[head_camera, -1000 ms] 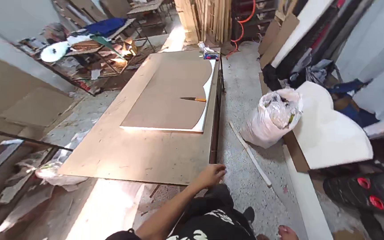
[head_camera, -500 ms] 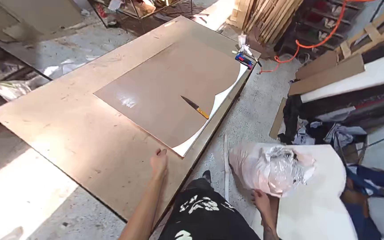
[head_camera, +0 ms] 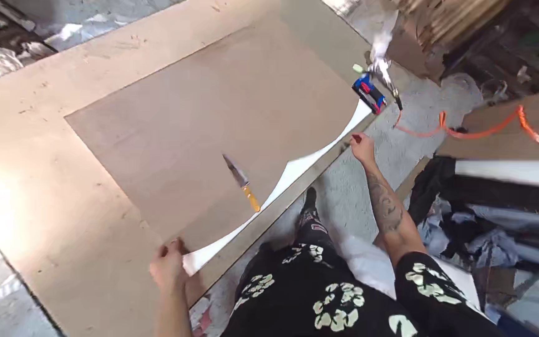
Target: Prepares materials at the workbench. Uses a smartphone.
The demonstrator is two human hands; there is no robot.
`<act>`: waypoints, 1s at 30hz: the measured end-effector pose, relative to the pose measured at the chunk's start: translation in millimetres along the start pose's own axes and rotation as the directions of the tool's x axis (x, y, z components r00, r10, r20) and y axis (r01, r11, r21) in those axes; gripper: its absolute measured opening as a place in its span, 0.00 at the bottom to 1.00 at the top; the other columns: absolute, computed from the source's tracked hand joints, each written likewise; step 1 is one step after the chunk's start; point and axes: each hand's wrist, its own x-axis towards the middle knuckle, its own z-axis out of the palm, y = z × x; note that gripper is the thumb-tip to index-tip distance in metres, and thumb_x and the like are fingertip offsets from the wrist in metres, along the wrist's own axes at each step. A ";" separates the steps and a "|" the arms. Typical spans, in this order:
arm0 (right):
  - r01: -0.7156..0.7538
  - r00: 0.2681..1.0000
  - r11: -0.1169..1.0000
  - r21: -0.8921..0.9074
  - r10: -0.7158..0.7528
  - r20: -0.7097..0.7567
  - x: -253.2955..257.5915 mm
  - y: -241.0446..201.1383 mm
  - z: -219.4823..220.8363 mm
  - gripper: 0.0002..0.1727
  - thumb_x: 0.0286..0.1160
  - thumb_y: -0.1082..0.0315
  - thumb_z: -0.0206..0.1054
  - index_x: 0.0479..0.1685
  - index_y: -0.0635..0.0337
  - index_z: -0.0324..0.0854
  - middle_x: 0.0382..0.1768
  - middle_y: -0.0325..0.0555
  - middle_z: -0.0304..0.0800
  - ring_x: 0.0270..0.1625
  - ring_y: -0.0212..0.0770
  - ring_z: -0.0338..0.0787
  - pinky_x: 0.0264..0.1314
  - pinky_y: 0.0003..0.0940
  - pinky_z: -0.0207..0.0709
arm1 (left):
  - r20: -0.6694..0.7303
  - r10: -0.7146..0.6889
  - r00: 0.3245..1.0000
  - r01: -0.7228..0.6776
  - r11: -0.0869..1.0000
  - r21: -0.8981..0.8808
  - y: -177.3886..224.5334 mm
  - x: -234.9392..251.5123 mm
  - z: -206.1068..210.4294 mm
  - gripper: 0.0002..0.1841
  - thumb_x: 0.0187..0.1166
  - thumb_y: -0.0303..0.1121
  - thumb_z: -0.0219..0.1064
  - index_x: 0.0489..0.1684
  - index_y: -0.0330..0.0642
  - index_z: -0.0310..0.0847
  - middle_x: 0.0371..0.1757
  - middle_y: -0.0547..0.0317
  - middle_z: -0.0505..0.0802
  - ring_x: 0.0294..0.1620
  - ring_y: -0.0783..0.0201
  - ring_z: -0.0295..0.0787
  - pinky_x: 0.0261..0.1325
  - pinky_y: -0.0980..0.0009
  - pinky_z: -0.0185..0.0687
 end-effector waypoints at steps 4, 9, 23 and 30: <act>0.015 0.999 0.983 -0.182 -0.007 0.046 167.5 22.8 -2.9 0.39 0.76 0.46 0.68 0.82 0.63 0.72 0.76 0.69 0.77 0.78 0.67 0.78 0.77 0.68 0.72 | -0.239 -0.112 0.965 0.163 0.965 0.206 11.5 -3.9 26.8 0.28 0.84 0.53 0.64 0.65 0.36 0.85 0.62 0.35 0.90 0.67 0.40 0.86 0.72 0.36 0.75; 0.030 0.998 0.957 -0.289 -0.047 -0.051 276.1 9.7 -14.0 0.32 0.74 0.49 0.67 0.77 0.56 0.79 0.75 0.65 0.78 0.79 0.66 0.76 0.74 0.66 0.73 | -0.297 -0.196 0.935 0.285 0.912 0.296 31.9 -3.4 46.6 0.27 0.82 0.50 0.67 0.65 0.35 0.85 0.65 0.33 0.89 0.71 0.36 0.83 0.74 0.32 0.72; -0.129 0.971 0.905 -0.406 0.199 0.135 453.0 130.2 -102.8 0.30 0.79 0.44 0.67 0.56 0.69 0.85 0.59 0.71 0.88 0.65 0.70 0.87 0.64 0.75 0.76 | 0.607 0.266 0.749 -0.388 0.918 0.077 109.8 -259.9 270.4 0.13 0.84 0.32 0.65 0.57 0.35 0.90 0.41 0.54 0.98 0.38 0.66 0.97 0.48 0.63 0.96; 0.167 0.985 0.969 -0.183 -0.157 0.071 340.3 128.5 -133.0 0.33 0.91 0.42 0.52 0.52 0.69 0.82 0.37 0.65 0.89 0.42 0.65 0.92 0.47 0.68 0.84 | 0.765 0.471 0.440 -0.745 0.667 0.017 285.0 -254.2 410.0 0.17 0.89 0.46 0.61 0.61 0.48 0.91 0.56 0.62 0.96 0.56 0.68 0.93 0.65 0.60 0.90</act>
